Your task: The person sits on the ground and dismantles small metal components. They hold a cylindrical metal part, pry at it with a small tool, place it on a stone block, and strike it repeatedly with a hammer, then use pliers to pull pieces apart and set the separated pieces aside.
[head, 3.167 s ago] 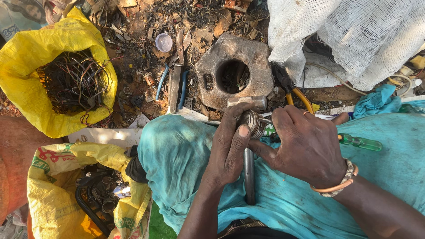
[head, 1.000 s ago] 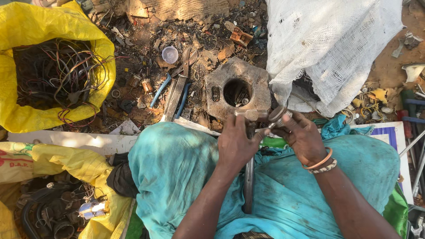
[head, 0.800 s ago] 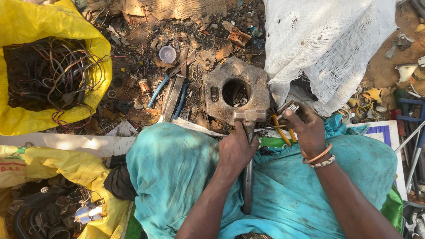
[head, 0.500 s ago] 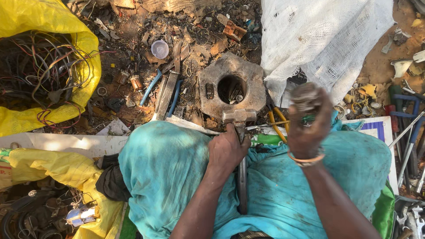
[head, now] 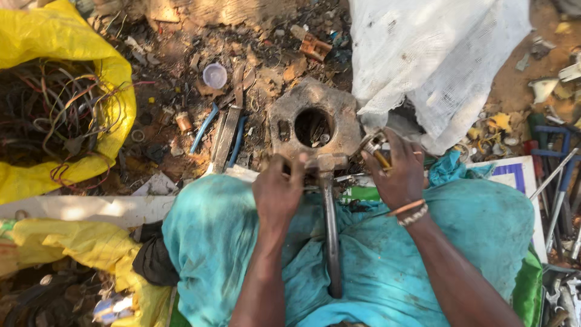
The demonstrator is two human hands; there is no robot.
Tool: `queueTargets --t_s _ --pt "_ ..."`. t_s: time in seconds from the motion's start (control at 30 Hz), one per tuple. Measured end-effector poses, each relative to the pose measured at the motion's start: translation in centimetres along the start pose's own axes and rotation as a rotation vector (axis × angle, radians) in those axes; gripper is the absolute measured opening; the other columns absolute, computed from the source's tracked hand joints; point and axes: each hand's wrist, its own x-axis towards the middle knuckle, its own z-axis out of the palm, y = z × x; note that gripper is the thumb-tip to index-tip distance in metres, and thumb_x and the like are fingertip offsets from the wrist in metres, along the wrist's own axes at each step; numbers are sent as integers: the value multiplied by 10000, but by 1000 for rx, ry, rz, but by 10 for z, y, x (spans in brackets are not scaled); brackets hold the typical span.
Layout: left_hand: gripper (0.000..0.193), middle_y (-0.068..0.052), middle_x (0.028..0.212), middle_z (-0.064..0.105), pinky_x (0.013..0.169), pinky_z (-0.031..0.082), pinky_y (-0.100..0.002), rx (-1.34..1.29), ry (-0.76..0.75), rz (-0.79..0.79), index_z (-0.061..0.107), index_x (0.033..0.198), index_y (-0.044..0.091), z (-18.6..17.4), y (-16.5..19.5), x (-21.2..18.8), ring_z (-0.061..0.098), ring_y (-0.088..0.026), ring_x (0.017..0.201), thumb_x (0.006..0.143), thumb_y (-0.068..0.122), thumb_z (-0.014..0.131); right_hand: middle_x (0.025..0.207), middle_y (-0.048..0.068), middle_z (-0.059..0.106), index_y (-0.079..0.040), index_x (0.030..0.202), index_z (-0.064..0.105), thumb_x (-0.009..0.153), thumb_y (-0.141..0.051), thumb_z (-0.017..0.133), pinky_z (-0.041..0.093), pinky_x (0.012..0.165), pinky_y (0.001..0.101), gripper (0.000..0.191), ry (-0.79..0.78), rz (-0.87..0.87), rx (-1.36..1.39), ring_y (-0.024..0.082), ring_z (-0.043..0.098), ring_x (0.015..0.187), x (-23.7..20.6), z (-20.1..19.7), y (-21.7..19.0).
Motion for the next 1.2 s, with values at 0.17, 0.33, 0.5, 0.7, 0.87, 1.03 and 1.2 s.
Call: queueTargets --t_s 0.17,0.33,0.5,0.7,0.87,1.03,1.2 --pt "401 3 681 593 524 425 -247 -868 133 -258 626 814 67 2 -13 16 489 -57 579 1017 412 652 1309 187 627 -1 1449 521 1049 -275 807 479 1040 431 564 269 44 235 339 582 1188 8 -44 -9" --pt "333 28 657 552 476 353 -236 -1035 172 -351 652 841 76 12 -16 25 429 -36 539 1015 359 648 1189 171 683 -41 1344 603 932 -312 829 474 1018 468 543 86 -9 177 333 618 1124 2 -1 -6" --pt "302 13 724 643 502 371 -238 -1046 194 -325 638 856 75 6 -22 24 474 -44 567 1002 338 662 1179 32 701 -47 1426 582 985 -366 694 513 866 265 556 -64 412 654 131 636 995 -42 23 45" --pt "316 -113 780 701 655 529 -415 -289 -724 237 732 894 87 -6 3 -27 683 -290 691 867 400 762 1203 21 689 26 1406 590 1019 -270 742 521 905 248 510 -19 694 1265 70 629 1018 -24 -3 38" --pt "421 -111 881 758 719 545 -473 -187 -1535 691 765 975 118 19 30 -123 719 -330 806 881 513 655 1216 59 634 -38 1367 485 1068 -380 665 577 847 296 489 281 193 798 136 664 1057 -4 -54 12" --pt "452 -68 843 756 700 557 -427 -389 -1631 466 767 989 107 33 12 -107 724 -258 768 910 540 664 1148 111 690 -51 1280 614 978 -320 740 544 885 413 424 120 -87 189 246 669 1002 5 -3 -7" --pt "444 -6 849 745 742 548 -340 -619 -1395 205 758 969 70 8 9 -59 699 -131 823 911 508 717 1264 141 666 3 1432 553 1035 -299 777 480 1001 467 547 242 -44 206 278 635 1139 -4 -14 4"
